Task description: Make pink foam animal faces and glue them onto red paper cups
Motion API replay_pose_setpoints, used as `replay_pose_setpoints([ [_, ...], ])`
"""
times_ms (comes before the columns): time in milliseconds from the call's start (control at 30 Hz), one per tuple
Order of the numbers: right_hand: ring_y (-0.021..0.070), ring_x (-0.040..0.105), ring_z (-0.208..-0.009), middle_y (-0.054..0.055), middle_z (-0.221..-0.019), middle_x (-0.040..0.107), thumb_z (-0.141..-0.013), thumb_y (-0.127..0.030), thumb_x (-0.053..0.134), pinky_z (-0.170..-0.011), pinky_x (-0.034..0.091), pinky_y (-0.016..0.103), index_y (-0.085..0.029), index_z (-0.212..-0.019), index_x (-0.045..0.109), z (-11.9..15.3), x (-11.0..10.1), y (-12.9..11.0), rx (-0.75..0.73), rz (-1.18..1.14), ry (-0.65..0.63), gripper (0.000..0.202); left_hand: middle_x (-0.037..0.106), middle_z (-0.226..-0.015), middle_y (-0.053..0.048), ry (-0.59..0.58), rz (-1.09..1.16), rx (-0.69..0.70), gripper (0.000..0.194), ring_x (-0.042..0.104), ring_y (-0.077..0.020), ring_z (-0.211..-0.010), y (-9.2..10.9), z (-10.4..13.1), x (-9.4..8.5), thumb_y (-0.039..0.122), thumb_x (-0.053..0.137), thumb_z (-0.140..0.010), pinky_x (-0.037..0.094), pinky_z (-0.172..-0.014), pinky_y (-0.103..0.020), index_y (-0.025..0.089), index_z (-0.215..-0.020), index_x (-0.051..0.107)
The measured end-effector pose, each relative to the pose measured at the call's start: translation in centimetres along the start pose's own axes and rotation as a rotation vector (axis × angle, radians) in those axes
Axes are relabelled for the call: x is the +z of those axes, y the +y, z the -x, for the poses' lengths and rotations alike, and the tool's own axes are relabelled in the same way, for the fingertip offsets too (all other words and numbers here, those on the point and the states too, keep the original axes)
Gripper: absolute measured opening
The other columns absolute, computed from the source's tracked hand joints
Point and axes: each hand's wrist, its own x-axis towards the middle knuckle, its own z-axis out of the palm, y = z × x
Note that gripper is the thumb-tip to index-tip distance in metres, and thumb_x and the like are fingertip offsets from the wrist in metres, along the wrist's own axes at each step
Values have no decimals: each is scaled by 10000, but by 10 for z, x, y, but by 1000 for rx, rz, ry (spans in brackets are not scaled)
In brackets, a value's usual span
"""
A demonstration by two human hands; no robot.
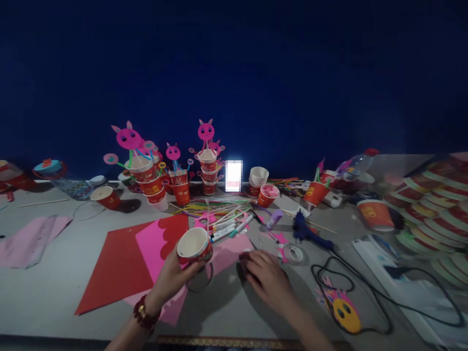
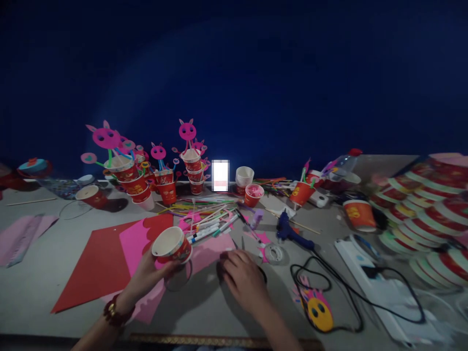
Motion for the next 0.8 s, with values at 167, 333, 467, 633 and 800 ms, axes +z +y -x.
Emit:
replay_pose_setpoints([
  [167,258,542,-1210,54,-1310,649,-894,-188,574,-1127,334,475,-253,-1248,626,-30,11,-14,-95,-1,-140,364,653,-1278,-127,-22,-6,14,550,612,-328,-1189,3,1,-9,387,730,-788,482,-1019,-503,199,-1265,531],
  [333,245,539,-1209,70,-1313,640,-835,-119,570,-1071,408,414,-228,-1277,606,-31,10,-12,-62,-8,-121,457,664,-1257,-125,-28,29,20,528,630,-317,-1160,9,0,-5,360,705,-805,500,-997,-491,190,-1269,520],
  [467,238,548,-1198,31,-1283,667,-865,-154,562,-1067,415,416,-253,-1198,657,-18,11,-16,-85,-10,-166,360,666,-1255,-128,-43,21,19,536,633,-320,-1151,10,-4,-4,376,725,-790,502,-990,-502,191,-1256,536],
  [633,247,517,-1273,-2,-1369,636,-827,-136,580,-1174,273,497,-268,-1238,640,-12,15,-5,-167,41,-177,435,662,-1255,-120,-92,2,24,571,628,-309,-1156,10,-4,4,388,739,-779,504,-990,-488,208,-1283,540],
  [800,312,525,-1254,106,-1325,658,-835,-107,534,-1110,337,576,-171,-1195,677,0,-1,10,6,144,-46,393,645,-1282,-109,-124,13,26,558,605,-298,-1191,9,-1,8,381,713,-808,487,-1013,-470,216,-1308,526],
])
